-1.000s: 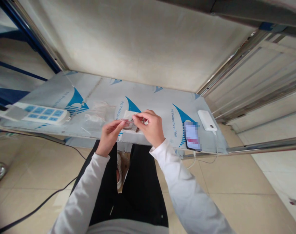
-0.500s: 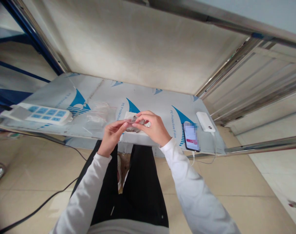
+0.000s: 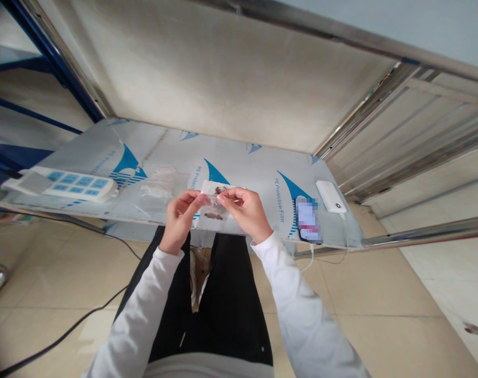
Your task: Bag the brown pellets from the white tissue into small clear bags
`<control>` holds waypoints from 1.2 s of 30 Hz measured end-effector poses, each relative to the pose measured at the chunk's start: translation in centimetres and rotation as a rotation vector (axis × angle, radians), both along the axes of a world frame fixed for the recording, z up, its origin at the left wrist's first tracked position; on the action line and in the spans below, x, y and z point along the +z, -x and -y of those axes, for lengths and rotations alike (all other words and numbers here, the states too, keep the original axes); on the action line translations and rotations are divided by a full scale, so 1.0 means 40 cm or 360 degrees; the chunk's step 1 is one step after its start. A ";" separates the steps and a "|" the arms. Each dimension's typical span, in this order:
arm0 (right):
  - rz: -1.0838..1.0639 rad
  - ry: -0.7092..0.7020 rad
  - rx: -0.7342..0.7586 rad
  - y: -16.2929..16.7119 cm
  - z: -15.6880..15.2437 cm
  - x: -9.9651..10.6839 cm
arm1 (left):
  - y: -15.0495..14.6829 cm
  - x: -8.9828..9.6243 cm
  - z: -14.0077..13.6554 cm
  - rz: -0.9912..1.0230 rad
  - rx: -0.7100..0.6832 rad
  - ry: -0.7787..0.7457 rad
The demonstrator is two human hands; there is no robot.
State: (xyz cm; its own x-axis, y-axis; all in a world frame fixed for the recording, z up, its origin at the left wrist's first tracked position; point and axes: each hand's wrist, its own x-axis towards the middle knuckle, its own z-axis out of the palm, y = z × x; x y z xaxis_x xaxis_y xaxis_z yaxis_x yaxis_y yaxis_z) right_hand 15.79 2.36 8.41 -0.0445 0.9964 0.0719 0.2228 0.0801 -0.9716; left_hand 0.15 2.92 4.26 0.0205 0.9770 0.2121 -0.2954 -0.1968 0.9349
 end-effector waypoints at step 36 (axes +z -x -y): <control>-0.0155 -0.0104 -0.0161 0.022 0.079 -0.030 | -0.002 0.013 0.013 -0.0236 -0.0229 -0.0039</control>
